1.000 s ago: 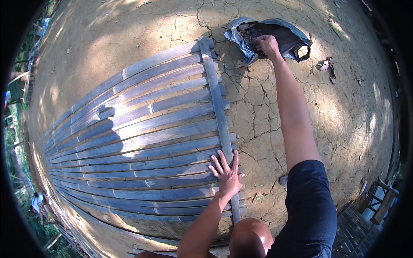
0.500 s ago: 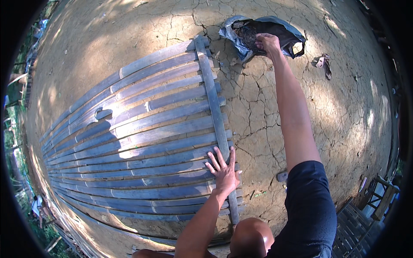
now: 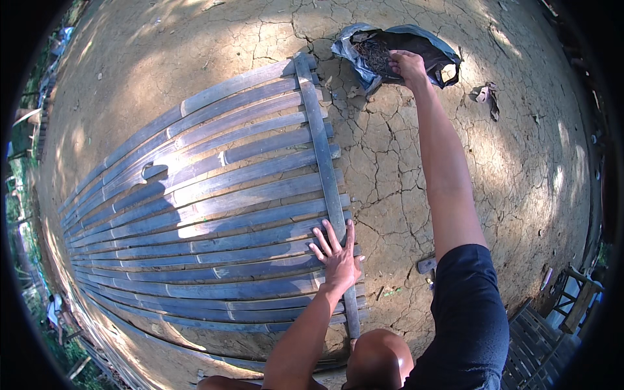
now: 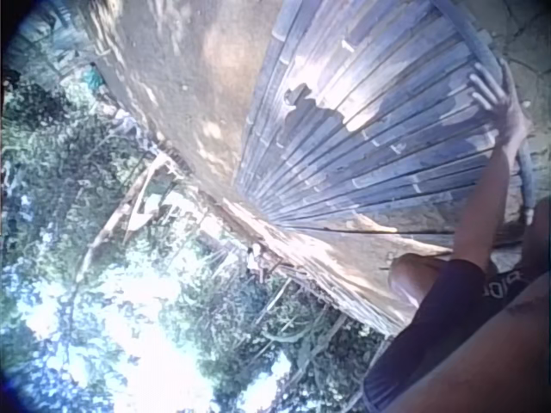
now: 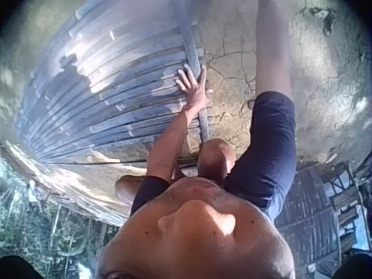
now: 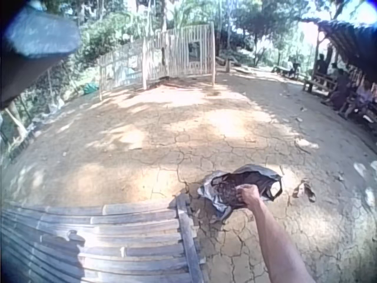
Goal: The person aligns bamboo strips and secures them to a wooden frame by hammering in nails using the back of an axe head.
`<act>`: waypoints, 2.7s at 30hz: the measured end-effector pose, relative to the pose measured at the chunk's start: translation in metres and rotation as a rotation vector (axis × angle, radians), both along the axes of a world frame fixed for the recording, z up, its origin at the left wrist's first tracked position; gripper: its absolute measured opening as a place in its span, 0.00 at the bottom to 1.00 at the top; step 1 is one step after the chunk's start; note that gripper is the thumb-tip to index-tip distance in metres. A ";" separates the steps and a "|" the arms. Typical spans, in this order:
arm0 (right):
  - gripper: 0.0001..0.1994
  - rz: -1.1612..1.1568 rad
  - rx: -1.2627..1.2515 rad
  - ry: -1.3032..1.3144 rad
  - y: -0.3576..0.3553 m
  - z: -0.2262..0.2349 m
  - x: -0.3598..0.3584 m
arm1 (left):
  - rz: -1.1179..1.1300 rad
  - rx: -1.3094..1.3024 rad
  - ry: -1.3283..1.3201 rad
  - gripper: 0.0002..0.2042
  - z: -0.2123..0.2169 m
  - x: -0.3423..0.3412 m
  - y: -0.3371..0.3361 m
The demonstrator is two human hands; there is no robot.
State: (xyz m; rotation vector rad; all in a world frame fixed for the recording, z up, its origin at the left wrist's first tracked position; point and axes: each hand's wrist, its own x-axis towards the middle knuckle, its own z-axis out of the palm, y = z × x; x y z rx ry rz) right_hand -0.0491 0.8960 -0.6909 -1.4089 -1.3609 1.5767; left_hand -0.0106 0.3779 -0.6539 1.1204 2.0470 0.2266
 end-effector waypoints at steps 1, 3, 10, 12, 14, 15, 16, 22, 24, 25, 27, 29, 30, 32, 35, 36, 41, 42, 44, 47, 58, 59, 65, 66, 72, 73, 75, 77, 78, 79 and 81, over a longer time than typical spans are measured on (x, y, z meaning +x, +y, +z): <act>0.06 -0.006 -0.020 0.043 0.001 0.000 0.001 | -0.002 0.004 0.007 0.52 -0.001 0.000 0.000; 0.07 -0.017 -0.065 0.125 0.000 0.001 0.004 | -0.004 -0.004 0.011 0.52 0.000 0.002 0.001; 0.05 0.188 -0.154 0.564 -0.050 0.034 0.033 | 0.022 0.020 -0.004 0.54 -0.010 0.004 -0.002; 0.06 0.374 -0.097 0.717 -0.069 0.035 0.078 | 0.000 0.065 0.038 0.53 -0.009 0.009 -0.005; 0.11 0.310 -0.216 0.630 -0.138 0.038 0.109 | 0.026 0.060 0.028 0.53 -0.010 0.004 -0.007; 0.11 0.271 -0.269 0.598 -0.180 0.051 0.121 | 0.040 0.053 0.026 0.53 -0.009 0.000 -0.007; 0.08 0.208 -0.312 0.581 -0.232 0.076 0.132 | 0.044 0.069 0.037 0.53 -0.011 -0.003 -0.004; 0.07 0.207 -0.797 0.314 -0.434 0.058 0.261 | 0.015 0.054 0.054 0.55 -0.011 0.008 -0.001; 0.06 0.073 -0.870 0.230 -0.489 0.048 0.286 | 0.032 0.026 0.061 0.55 -0.012 0.009 0.001; 0.07 0.080 -0.847 0.161 -0.509 0.042 0.296 | 0.034 0.017 0.080 0.55 -0.014 0.008 0.000; 0.10 0.082 -0.786 0.040 -0.538 0.041 0.314 | 0.032 -0.016 0.089 0.55 -0.014 0.009 0.000; 0.10 0.224 -0.662 -0.131 -0.550 0.039 0.328 | 0.022 -0.004 0.091 0.55 -0.018 0.009 -0.001; 0.10 0.301 -0.594 -0.211 -0.552 0.037 0.333 | 0.021 0.008 0.095 0.54 -0.021 0.006 -0.001; 0.11 0.436 -0.442 -0.412 -0.557 0.035 0.337 | 0.005 0.043 0.098 0.54 -0.030 -0.001 -0.006; 0.13 0.473 -0.265 -0.591 -0.560 0.035 0.336 | -0.034 0.070 -0.041 0.50 -0.024 -0.015 -0.010; 0.13 0.472 -0.215 -0.631 -0.561 0.039 0.331 | -0.044 0.081 -0.070 0.46 -0.021 -0.019 -0.015; 0.13 0.361 0.018 -0.722 -0.573 0.049 0.326 | 0.084 0.550 0.024 0.24 -0.007 -0.009 -0.080; 0.13 0.329 0.040 -0.730 -0.575 0.051 0.331 | 0.124 0.519 0.006 0.21 0.004 0.006 -0.095; 0.14 0.262 0.013 -0.743 -0.573 0.055 0.338 | 0.185 0.580 -0.045 0.15 0.008 0.037 -0.130; 0.15 0.058 0.084 -0.755 -0.562 0.056 0.364 | 0.038 0.577 -0.054 0.07 0.001 0.093 -0.168; 0.27 0.094 0.504 -1.165 -0.561 0.009 0.461 | -0.317 0.531 0.285 0.09 -0.044 0.154 -0.143; 0.27 0.096 0.483 -1.152 -0.562 0.010 0.459 | -0.341 0.590 0.342 0.10 -0.043 0.154 -0.145; 0.21 0.087 0.373 -0.935 -0.569 0.020 0.452 | -0.271 0.476 0.018 0.08 -0.032 0.144 -0.138; 0.21 0.054 0.281 -0.832 -0.579 0.022 0.453 | -0.120 0.545 -0.056 0.08 -0.030 0.143 -0.145; 0.27 -0.057 -0.098 -0.458 -0.661 0.063 0.415 | 0.535 0.658 -0.272 0.12 -0.019 0.095 -0.216; 0.27 -0.040 -0.134 -0.448 -0.673 0.068 0.411 | 0.518 0.658 -0.264 0.12 -0.018 0.093 -0.227; 0.26 -0.016 -0.249 -0.432 -0.696 0.070 0.404 | 0.512 0.622 -0.318 0.12 -0.015 0.093 -0.241; 0.27 -0.003 -0.255 -0.477 -0.718 0.059 0.408 | 0.530 0.549 -0.454 0.09 -0.018 0.098 -0.247; 0.27 0.028 -0.246 -0.499 -0.726 0.051 0.415 | 0.542 0.542 -0.461 0.07 -0.020 0.102 -0.248; 0.26 0.026 -0.274 -0.481 -0.731 0.051 0.411 | 0.555 0.533 -0.460 0.06 -0.021 0.106 -0.248; 0.25 0.117 -0.220 -0.540 -0.738 0.045 0.412 | 0.594 0.575 -0.460 0.06 -0.025 0.115 -0.248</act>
